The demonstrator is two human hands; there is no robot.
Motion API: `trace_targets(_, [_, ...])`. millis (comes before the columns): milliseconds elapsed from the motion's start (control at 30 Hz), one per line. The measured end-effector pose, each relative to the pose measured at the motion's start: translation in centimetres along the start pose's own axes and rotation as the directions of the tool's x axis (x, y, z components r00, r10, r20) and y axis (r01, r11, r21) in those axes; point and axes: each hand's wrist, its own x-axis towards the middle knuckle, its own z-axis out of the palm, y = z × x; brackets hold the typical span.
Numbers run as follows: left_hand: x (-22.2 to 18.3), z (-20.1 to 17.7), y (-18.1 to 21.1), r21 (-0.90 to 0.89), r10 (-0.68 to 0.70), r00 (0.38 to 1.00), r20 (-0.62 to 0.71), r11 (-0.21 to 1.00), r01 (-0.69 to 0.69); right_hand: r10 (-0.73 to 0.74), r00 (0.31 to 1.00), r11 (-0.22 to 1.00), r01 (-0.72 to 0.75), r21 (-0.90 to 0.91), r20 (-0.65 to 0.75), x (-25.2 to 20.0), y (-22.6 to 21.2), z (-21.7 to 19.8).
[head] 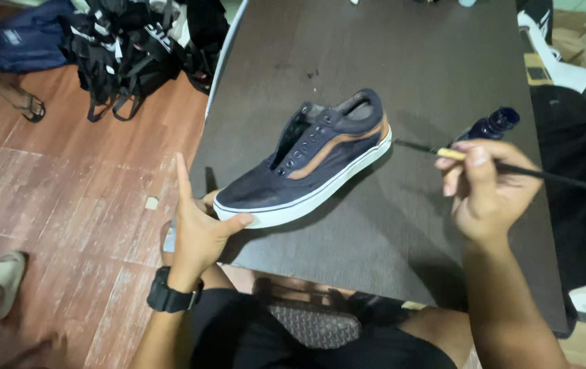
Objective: The person uses a brush to apply blue liquid from a bottle onto the upper surface and inner edges of a sneaker.
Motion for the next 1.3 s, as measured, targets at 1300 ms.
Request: trace_targets(1300, [1.6, 0.2, 2.0, -0.078, -0.118, 0.991, -0.06, 0.991, 0.113, -0.215, 0.952, 0.775, 0.028, -0.632, -0.22, 5.4, 3.2, -11.5])
